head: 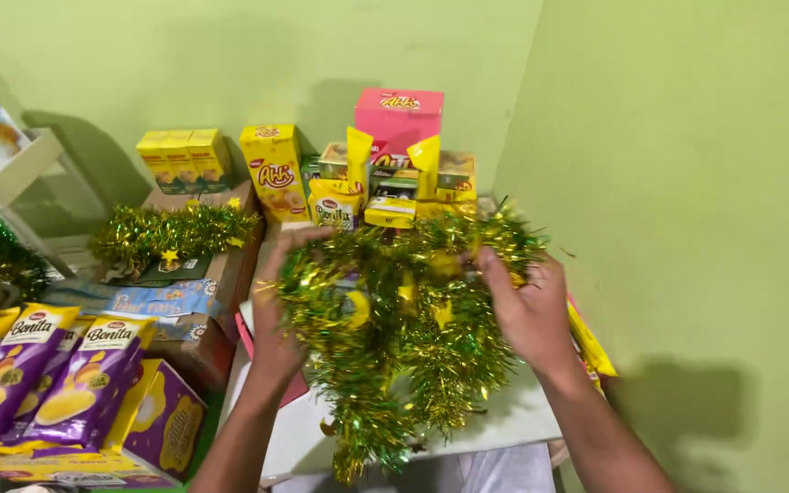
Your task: The person arranges various snack packages, including chips and tea boxes, into a grey plastic basket placed on a green rotating base. They use a tape dispenser to secure the items in place and then wrap a green tinsel garland around the basket's rim.
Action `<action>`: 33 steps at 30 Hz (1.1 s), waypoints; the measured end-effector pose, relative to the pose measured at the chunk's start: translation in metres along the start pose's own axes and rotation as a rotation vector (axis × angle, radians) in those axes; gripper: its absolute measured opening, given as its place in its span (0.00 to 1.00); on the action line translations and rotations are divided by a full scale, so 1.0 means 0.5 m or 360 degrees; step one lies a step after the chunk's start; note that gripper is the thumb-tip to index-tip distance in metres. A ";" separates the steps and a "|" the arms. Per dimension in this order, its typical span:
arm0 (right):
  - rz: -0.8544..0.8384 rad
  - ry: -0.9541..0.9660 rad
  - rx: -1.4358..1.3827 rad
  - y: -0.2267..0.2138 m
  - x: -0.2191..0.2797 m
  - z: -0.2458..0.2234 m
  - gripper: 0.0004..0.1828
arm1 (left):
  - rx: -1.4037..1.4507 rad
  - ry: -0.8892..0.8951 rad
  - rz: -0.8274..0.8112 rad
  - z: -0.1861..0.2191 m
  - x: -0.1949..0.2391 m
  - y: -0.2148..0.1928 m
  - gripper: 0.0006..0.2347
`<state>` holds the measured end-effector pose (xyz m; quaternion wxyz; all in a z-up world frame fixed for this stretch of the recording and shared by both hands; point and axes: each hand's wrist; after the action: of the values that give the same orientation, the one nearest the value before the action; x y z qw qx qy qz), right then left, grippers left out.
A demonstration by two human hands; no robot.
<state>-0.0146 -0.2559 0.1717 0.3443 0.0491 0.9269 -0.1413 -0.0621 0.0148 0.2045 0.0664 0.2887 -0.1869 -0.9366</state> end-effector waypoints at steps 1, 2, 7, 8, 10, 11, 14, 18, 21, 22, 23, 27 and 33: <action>0.0002 0.0004 0.0006 0.002 -0.003 -0.053 0.16 | 0.0005 -0.0006 -0.0002 -0.005 0.000 -0.008 0.13; 0.0142 0.0120 -0.0014 0.005 -0.005 -0.104 0.17 | 0.0038 -0.0047 0.0061 -0.012 0.000 -0.017 0.11; 0.0693 0.0647 0.0128 -0.025 0.000 -0.071 0.29 | 0.0176 -0.0244 0.0353 -0.044 0.007 -0.104 0.07; 0.0777 0.0687 -0.0111 -0.043 0.006 -0.049 0.26 | 0.0225 -0.0252 0.0332 -0.056 0.007 -0.124 0.09; 0.0853 0.0737 -0.0343 -0.060 0.018 -0.054 0.24 | 0.0274 -0.0271 0.0321 -0.077 0.010 -0.152 0.11; 0.0826 0.0924 -0.0092 -0.060 0.028 -0.084 0.29 | 0.0345 -0.0278 0.0284 -0.083 0.017 -0.159 0.15; 0.0697 0.1070 0.0204 -0.063 0.054 -0.093 0.31 | 0.0253 -0.0289 0.0099 -0.091 0.054 -0.150 0.26; 0.0365 0.0831 0.0271 -0.073 0.074 -0.017 0.19 | -0.0014 -0.0140 -0.0171 -0.139 0.101 -0.194 0.38; 0.0109 0.0628 0.0290 -0.075 0.073 0.052 0.26 | 0.0071 -0.0113 -0.0332 -0.132 0.103 -0.192 0.36; 0.0110 0.0627 0.0288 -0.077 0.078 0.070 0.26 | 0.0070 -0.0112 -0.0333 -0.124 0.103 -0.189 0.36; -0.0015 0.0831 0.0750 -0.079 0.081 0.087 0.14 | 0.0132 -0.0096 -0.0453 -0.115 0.101 -0.186 0.35; -0.0011 -0.0036 0.1878 -0.065 0.157 0.113 0.45 | 0.0308 -0.0059 -0.0807 -0.066 0.095 -0.173 0.34; -0.0818 -0.0399 0.1136 0.060 0.275 0.098 0.67 | 0.1116 -0.0166 -0.0735 0.020 0.124 -0.044 0.32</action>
<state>-0.0829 -0.2427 0.0398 0.3690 -0.0845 0.7535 -0.5375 -0.1193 0.0238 0.1714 -0.2571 0.2805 -0.4277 -0.8200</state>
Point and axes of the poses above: each hand's wrist, its own x-axis away from the middle knuckle, its own y-axis out of the palm, z = x × y, and after that the axes turned 9 degrees about x, right-handed
